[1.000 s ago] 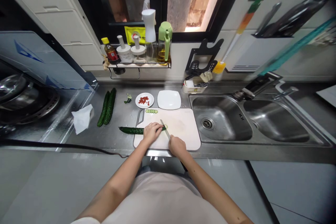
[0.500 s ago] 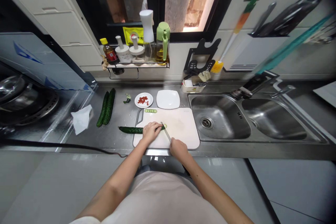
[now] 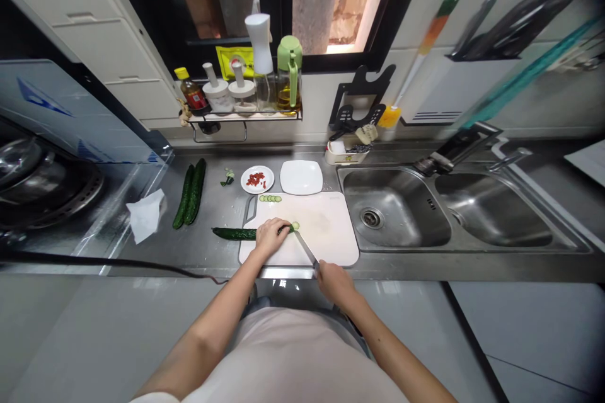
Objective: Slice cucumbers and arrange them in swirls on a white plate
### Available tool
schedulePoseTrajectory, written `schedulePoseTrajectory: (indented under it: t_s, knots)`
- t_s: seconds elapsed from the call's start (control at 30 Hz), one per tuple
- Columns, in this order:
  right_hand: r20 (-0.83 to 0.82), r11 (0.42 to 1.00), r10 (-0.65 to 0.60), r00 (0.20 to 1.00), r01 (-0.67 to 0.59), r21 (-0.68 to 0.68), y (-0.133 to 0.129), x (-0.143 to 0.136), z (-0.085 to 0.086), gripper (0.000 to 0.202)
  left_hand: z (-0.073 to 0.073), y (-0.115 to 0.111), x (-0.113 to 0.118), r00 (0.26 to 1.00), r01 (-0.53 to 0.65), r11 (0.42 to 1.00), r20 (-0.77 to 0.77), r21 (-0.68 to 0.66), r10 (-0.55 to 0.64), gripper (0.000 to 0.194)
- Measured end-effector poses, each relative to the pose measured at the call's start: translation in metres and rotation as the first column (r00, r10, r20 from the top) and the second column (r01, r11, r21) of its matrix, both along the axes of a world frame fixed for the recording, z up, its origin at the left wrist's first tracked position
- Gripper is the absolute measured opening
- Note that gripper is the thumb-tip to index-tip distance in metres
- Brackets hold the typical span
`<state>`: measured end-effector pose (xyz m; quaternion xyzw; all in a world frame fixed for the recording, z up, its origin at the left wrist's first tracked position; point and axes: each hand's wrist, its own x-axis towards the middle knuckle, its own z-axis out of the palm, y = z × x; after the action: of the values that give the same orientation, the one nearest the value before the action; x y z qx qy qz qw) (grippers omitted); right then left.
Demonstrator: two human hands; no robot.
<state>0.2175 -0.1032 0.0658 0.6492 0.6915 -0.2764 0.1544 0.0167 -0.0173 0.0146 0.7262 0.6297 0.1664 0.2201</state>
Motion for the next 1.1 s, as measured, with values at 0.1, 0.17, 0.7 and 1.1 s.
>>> schedulePoseTrajectory:
  t_s: [0.1, 0.17, 0.7, 1.1]
  knots:
    - [-0.035, 0.999, -0.035, 0.999, 0.035, -0.015, -0.003, 0.008, 0.006, 0.026, 0.001, 0.003, -0.001, 0.999, -0.023, 1.0, 0.023, -0.02, 0.024, 0.025]
    - [-0.045, 0.998, -0.065, 0.997, 0.065, -0.02, -0.004, 0.014, 0.009, 0.026, 0.002, 0.006, -0.002, 0.999, -0.024, 0.999, 0.042, -0.04, 0.026, 0.026]
    - [-0.043, 0.983, -0.176, 0.983, 0.178, 0.045, 0.004, 0.03, 0.004, 0.026, 0.003, 0.022, 0.044, 0.956, 0.058, 0.998, -0.285, -0.031, -0.064, 0.028]
    - [-0.046, 0.984, -0.173, 0.984, 0.174, 0.03, 0.011, 0.033, -0.001, 0.026, 0.008, 0.025, 0.051, 0.985, -0.009, 0.995, -0.173, -0.099, -0.008, 0.016]
